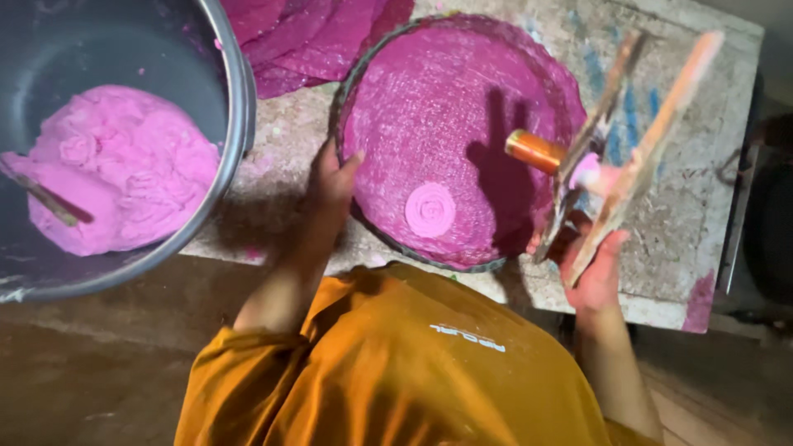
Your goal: The person scoops pink dough from a metal bowl and uses a wooden press tool to form spiral shapes on a flat pink surface. The person repeatedly presses the dough and arranges the formed spirals in a circular pattern.
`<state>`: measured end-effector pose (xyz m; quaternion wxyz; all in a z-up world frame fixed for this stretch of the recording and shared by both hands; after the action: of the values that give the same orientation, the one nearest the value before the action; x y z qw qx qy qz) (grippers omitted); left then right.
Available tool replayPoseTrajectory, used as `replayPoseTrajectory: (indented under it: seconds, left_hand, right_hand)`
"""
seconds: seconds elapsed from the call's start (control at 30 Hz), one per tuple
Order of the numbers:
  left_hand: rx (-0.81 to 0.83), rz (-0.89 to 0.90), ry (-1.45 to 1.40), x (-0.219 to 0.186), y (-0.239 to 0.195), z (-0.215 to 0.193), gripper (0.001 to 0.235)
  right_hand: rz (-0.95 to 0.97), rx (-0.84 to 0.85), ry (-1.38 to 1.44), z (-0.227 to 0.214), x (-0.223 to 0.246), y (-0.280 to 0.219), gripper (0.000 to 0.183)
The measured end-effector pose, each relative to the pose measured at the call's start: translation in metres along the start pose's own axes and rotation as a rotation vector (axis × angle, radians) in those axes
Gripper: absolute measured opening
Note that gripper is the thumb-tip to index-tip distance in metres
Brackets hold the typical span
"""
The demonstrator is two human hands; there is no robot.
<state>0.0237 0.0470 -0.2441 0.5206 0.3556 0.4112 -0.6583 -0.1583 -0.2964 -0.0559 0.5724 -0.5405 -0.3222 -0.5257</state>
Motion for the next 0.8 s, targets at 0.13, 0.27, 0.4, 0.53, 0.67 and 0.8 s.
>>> replayPoseTrajectory:
  seconds: [0.13,0.27,0.4,0.53,0.67,0.8]
  left_hand:
    - [-0.436,0.200,1.097,-0.065,-0.037,0.015,0.084]
    - [0.170,0.230,-0.170,-0.133,-0.007,0.073,0.088]
    - [0.679,0.064,-0.882,-0.166,0.013,0.117,0.093]
    - [0.702,0.149,-1.097,-0.165,0.025,0.111,0.059]
    - [0.602,0.150,-1.103,-0.148,0.039,0.087,0.052]
    - [0.593,0.185,-1.108,-0.146,0.044,0.075,0.053]
  right_hand:
    - [0.122,0.151,-0.111,0.005,0.005,0.028,0.101]
    - [0.341,0.464,-0.213,0.030,-0.003,0.059,0.093]
    - [0.681,0.528,-0.503,0.046,-0.004,0.069,0.075]
    - [0.641,0.531,-0.819,0.067,0.026,0.091,0.074]
    - [0.422,0.421,-1.076,0.097,0.030,0.105,0.065]
    - [0.269,0.428,-1.119,0.124,0.027,0.106,0.064]
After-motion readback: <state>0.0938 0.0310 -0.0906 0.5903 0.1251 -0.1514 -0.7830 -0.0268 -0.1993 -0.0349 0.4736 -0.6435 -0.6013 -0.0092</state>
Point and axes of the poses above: each hand's wrist, its own y-axis towards the middle knuckle, its own z-axis out of the palm, x = y × z, the point moved 5 cm from there along y, towards the middle knuckle, and after that the axes turned 2 degrees about y, right-handed, at the moved point
